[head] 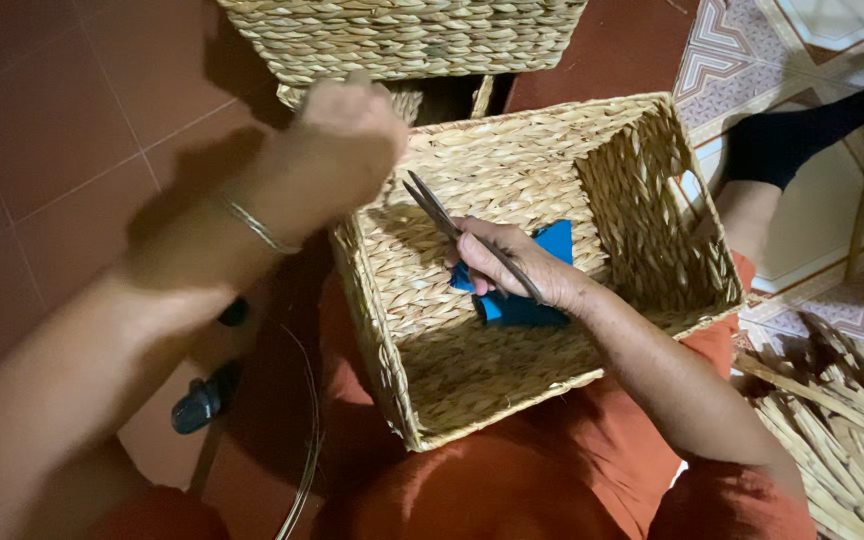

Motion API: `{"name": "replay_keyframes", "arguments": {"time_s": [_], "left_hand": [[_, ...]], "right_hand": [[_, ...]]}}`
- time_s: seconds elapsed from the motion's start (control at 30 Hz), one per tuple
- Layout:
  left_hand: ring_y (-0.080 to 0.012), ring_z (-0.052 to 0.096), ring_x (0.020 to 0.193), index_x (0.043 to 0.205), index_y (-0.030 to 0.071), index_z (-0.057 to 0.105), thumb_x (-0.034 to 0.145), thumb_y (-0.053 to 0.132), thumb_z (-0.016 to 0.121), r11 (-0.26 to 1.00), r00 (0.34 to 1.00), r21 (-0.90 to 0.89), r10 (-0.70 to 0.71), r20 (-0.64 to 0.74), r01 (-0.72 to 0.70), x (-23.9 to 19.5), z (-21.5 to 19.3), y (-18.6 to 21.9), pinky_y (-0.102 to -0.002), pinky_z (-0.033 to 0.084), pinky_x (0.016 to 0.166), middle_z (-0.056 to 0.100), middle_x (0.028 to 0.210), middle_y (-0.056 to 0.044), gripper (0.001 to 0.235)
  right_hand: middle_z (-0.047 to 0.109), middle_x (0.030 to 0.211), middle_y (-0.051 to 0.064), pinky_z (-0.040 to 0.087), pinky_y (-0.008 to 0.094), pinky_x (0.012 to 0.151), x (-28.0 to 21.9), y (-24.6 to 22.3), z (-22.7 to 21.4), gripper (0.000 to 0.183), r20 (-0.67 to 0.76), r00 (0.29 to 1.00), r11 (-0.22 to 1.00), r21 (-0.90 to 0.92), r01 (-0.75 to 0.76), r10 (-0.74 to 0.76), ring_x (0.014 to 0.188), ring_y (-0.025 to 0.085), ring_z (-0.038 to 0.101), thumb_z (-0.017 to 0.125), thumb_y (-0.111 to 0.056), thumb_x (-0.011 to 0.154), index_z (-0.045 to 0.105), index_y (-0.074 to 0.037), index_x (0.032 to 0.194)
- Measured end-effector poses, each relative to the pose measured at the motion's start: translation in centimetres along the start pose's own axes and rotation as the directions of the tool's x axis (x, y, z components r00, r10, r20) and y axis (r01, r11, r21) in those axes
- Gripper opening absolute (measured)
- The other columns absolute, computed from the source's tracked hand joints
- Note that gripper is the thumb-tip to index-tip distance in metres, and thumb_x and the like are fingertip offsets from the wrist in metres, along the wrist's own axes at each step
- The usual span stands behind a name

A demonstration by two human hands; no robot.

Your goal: The person trims loose fibers from the rim of a woven basket using scissors, then wipes the basket's exterior and interior with a blue cloth. The person rotates the basket to access different sides and continues wiping until the clip ends.

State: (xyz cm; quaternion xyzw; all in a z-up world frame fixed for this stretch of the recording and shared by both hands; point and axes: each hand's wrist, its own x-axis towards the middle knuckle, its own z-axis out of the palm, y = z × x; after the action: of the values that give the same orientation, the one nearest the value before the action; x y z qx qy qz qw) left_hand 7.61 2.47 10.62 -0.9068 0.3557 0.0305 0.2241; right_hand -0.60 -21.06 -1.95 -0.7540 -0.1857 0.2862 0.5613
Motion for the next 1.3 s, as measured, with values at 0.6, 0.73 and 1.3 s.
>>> {"name": "replay_keyframes", "arguments": {"time_s": [0.6,0.73,1.3], "left_hand": [[-0.0247,0.059,0.066,0.065,0.004,0.065,0.071,0.009,0.066,0.739,0.948,-0.612,-0.115,0.297,0.282,0.5,0.0,-3.5,-0.045,0.054,0.066,0.058,0.066,-0.009,0.009],[-0.0289,0.063,0.068,0.068,0.000,0.066,0.077,0.017,0.072,0.769,0.934,-0.551,-0.166,0.317,0.324,0.2,-1.2,-2.9,-0.046,0.053,0.069,0.062,0.071,-0.017,0.021],[-0.0184,0.068,0.084,0.142,0.012,0.058,0.098,0.044,0.064,0.280,0.955,-0.942,-0.278,0.105,0.185,-7.5,5.6,-4.1,-0.039,0.057,0.063,0.065,0.119,-0.011,0.054]], "right_hand": [[0.055,0.081,0.002,0.052,0.027,0.060,-0.3,-4.5,4.0,0.067,0.001,1.000,0.999,0.034,0.029,-0.029,0.068,0.009,0.055,0.051,-0.051,0.100,0.049,-0.006,0.149],[0.056,0.076,0.001,0.052,0.026,0.061,0.0,-5.1,5.3,0.059,-0.060,0.990,0.989,-0.081,0.121,-0.126,0.067,0.008,0.058,0.049,-0.051,0.105,0.058,-0.002,0.136],[0.053,0.063,-0.001,0.048,0.027,0.052,0.9,-6.6,6.8,0.063,-0.113,0.993,0.995,0.088,0.046,-0.036,0.055,0.008,0.054,0.037,-0.060,0.102,0.063,-0.004,0.112]]}}
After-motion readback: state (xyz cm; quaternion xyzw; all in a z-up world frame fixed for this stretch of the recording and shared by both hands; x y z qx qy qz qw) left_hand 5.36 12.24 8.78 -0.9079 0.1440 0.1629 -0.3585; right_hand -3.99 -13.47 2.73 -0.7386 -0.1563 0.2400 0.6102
